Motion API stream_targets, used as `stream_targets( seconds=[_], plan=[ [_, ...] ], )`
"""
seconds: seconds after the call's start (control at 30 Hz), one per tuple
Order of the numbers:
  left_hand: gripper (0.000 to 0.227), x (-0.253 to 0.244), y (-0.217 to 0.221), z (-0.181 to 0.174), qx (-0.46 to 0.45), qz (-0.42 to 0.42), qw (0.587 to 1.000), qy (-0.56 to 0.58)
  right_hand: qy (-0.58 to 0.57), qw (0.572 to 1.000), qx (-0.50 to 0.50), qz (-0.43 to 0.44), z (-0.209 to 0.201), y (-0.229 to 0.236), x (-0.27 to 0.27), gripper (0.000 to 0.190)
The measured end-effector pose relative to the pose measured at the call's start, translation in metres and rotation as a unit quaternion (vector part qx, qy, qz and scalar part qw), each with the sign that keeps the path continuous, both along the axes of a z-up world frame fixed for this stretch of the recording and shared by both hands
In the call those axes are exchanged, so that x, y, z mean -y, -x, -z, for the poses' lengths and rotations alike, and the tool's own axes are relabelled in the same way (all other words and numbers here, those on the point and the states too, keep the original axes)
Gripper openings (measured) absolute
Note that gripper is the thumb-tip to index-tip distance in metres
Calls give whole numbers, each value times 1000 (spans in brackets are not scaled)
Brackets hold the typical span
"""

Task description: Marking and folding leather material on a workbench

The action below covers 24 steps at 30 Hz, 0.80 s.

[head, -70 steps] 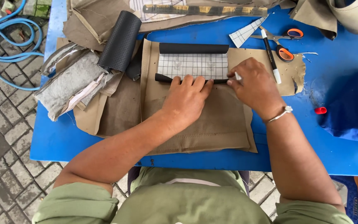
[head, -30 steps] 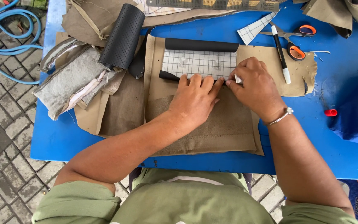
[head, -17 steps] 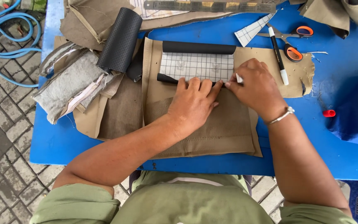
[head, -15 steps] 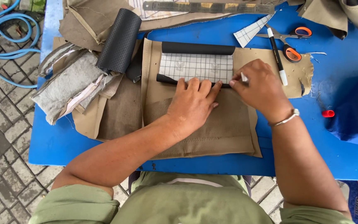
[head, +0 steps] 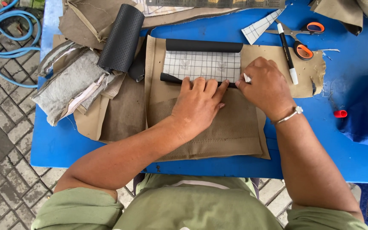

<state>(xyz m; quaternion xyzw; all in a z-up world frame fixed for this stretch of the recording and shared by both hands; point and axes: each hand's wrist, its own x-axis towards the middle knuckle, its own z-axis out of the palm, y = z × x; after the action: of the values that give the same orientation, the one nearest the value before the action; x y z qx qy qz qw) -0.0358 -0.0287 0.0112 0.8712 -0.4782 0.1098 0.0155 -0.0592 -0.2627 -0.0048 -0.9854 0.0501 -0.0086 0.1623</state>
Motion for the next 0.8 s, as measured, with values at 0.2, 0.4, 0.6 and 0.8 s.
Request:
stream_targets(
  seconds=[0.2, 0.4, 0.6, 0.8],
  plan=[
    [56, -1, 0, 3, 2, -1, 999, 39, 45, 999, 26, 18, 3, 4, -6, 15],
    [48, -3, 0, 1, -17, 8, 996, 92, 76, 979, 180, -66, -19, 15, -37, 14],
    [33, -7, -22, 21, -20, 20, 994, 101, 42, 974, 188, -120, 13, 7, -35, 12],
    [18, -43, -63, -10, -207, 5, 977, 48, 28, 980, 157, -122, 11, 6, -37, 17]
  ],
)
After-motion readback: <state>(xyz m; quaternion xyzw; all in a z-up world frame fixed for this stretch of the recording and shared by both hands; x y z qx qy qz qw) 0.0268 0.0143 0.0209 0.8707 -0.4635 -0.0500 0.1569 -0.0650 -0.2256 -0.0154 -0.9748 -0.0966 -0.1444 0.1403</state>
